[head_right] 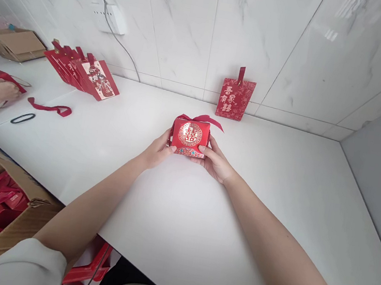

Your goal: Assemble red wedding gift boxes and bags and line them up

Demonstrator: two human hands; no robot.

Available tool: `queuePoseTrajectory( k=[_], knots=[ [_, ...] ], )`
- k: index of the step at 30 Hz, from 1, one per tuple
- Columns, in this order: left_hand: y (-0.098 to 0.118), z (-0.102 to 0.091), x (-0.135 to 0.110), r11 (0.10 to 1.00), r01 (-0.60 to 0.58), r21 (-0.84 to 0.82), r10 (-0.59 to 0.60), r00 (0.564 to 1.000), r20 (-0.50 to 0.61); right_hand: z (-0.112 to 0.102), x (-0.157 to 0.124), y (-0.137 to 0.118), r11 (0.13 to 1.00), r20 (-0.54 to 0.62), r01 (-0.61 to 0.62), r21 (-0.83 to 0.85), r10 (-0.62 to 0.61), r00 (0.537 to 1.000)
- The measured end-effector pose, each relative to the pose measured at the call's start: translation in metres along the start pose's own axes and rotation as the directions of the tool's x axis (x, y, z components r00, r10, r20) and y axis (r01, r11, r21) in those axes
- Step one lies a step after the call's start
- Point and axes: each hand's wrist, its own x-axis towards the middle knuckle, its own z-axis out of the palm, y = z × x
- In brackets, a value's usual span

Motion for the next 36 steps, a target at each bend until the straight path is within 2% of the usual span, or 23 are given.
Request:
queuePoseTrajectory(
  k=[14, 36],
  knots=[
    [-0.002, 0.0004, 0.0002, 1.0, -0.022, -0.014, 0.022, 1.0, -0.001, -0.0015, 0.0004, 0.0007, 1.0, -0.004, -0.004, 0.016, 0.004, 1.0],
    [-0.0005, 0.001, -0.0006, 1.0, 0.02, 0.009, -0.02, 1.0, 0.005, -0.0032, 0.0021, 0.0023, 0.999, -0.001, -0.012, 0.033, 0.012, 1.0]
  ],
)
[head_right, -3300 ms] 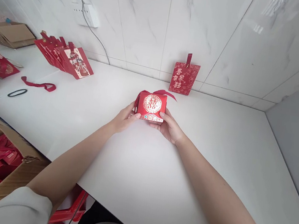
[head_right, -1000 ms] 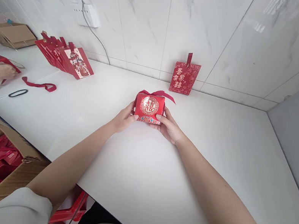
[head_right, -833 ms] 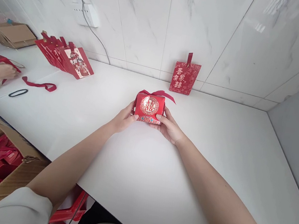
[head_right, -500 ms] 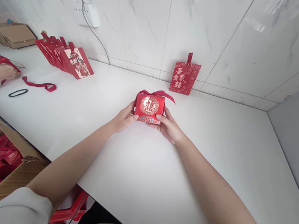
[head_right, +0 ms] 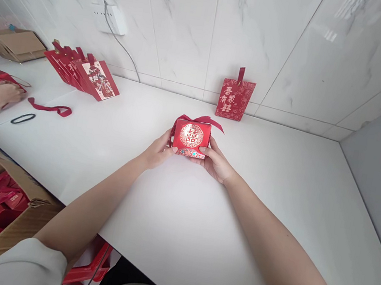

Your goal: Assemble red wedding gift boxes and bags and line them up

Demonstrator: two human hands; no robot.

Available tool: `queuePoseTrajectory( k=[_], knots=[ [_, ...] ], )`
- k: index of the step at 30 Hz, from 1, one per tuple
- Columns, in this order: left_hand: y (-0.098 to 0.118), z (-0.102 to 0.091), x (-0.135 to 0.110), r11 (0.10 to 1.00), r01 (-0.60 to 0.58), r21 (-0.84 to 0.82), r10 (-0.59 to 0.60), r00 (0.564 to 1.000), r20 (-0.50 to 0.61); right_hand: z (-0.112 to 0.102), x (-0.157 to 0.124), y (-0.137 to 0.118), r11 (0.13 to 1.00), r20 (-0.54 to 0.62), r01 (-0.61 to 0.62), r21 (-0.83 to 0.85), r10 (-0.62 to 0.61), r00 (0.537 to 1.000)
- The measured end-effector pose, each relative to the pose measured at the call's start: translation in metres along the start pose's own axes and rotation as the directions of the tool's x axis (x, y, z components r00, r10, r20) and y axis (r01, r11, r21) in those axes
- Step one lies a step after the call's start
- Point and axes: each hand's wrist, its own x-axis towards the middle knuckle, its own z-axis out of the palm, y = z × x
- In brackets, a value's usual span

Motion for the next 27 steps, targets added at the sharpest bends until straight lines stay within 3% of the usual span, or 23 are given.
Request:
queuePoseTrajectory(
  k=[9, 16, 21, 27],
  knots=[
    [0.001, 0.001, 0.0, 1.0, -0.022, -0.005, 0.021, 0.999, -0.032, 0.005, -0.001, -0.001, 1.0, -0.001, 0.022, 0.016, -0.022, 1.0],
    [-0.004, 0.005, 0.007, 0.917, 0.191, -0.35, -0.261, 0.951, -0.164, 0.001, 0.003, 0.001, 1.0, -0.048, -0.023, 0.001, 0.023, 0.999],
    [-0.007, 0.007, 0.014, 0.739, 0.263, -0.62, -0.327, 0.945, 0.01, 0.005, 0.004, 0.003, 1.0, -0.064, 0.02, -0.024, -0.021, 0.998],
    [0.0, 0.005, 0.009, 0.626, 0.369, -0.687, -0.261, 0.929, 0.262, 0.008, 0.0, 0.002, 0.999, 0.028, 0.046, -0.025, -0.045, 0.999]
  ],
)
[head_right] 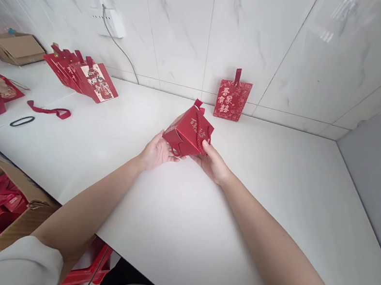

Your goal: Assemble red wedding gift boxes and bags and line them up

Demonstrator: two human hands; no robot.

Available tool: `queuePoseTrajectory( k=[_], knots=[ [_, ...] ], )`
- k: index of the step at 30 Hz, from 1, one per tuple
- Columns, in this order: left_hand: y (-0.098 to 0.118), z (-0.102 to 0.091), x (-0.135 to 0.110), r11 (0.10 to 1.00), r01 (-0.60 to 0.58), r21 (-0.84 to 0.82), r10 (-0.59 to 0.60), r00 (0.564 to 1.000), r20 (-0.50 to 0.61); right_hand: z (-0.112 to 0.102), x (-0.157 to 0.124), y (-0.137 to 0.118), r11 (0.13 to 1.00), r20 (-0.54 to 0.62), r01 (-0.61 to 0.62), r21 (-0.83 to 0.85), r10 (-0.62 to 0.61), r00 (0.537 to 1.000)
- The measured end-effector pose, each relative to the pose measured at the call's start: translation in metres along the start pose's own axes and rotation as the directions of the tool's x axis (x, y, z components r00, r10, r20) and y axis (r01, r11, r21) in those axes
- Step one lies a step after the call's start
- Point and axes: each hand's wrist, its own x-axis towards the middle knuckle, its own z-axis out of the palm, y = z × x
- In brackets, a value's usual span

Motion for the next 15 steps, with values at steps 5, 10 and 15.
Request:
queuePoseTrajectory(
  k=[5, 10, 15],
  knots=[
    [0.003, -0.001, -0.003, 0.98, 0.093, 0.174, -0.08, 0.993, -0.082, -0.006, 0.0, 0.0, 0.999, -0.016, -0.041, 0.026, 0.041, 0.999],
    [0.005, -0.013, -0.004, 0.812, 0.063, 0.58, 0.181, 0.919, -0.352, -0.001, 0.002, 0.004, 0.998, -0.099, 0.048, 0.048, -0.043, 0.994],
    [0.014, -0.017, -0.011, 0.734, -0.004, 0.679, 0.322, 0.883, -0.343, 0.005, 0.001, 0.006, 0.997, -0.109, 0.081, 0.02, -0.078, 0.991]
  ],
)
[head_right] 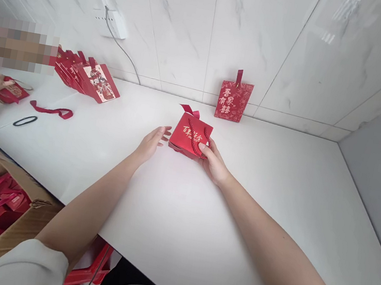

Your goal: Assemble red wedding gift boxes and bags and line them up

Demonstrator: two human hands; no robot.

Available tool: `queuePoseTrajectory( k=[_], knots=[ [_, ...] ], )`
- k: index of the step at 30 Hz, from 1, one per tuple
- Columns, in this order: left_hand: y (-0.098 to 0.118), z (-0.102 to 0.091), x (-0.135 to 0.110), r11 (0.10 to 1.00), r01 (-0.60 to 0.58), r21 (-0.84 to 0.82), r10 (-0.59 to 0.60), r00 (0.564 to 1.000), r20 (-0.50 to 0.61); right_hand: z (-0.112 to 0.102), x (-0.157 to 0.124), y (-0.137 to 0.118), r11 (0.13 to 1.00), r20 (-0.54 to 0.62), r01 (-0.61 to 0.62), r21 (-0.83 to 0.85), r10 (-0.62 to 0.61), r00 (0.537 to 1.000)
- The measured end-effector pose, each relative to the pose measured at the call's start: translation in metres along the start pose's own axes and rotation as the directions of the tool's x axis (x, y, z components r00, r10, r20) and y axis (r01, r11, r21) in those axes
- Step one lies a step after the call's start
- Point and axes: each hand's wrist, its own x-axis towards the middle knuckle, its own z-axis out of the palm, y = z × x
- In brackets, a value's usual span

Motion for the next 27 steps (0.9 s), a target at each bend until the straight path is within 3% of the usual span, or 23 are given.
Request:
queuePoseTrajectory(
  k=[4, 8, 15, 18, 23, 27],
  knots=[
    [0.008, -0.003, -0.005, 0.993, -0.015, -0.115, 0.042, 0.971, 0.233, 0.002, -0.002, -0.003, 0.999, 0.033, 0.003, -0.046, -0.002, 0.999],
    [0.01, -0.005, -0.007, 0.989, -0.001, -0.147, 0.05, 0.943, 0.328, 0.001, -0.003, -0.007, 0.997, 0.079, 0.027, -0.075, -0.022, 0.997],
    [0.007, -0.004, -0.007, 0.953, 0.082, -0.293, 0.045, 0.913, 0.404, -0.004, 0.0, -0.012, 0.997, 0.041, -0.048, -0.067, 0.051, 0.998],
    [0.003, 0.0, -0.005, 0.93, 0.143, -0.34, 0.021, 0.899, 0.437, -0.003, -0.001, -0.013, 0.998, 0.087, -0.033, -0.057, 0.038, 0.996],
    [-0.002, 0.005, -0.002, 0.871, 0.242, -0.428, -0.054, 0.912, 0.407, -0.003, -0.002, -0.011, 0.996, 0.139, 0.018, -0.087, -0.005, 0.99],
    [0.001, 0.005, -0.001, 0.834, 0.317, -0.451, -0.105, 0.895, 0.434, -0.004, -0.001, -0.004, 0.977, 0.167, 0.068, -0.203, -0.034, 0.985]
  ],
)
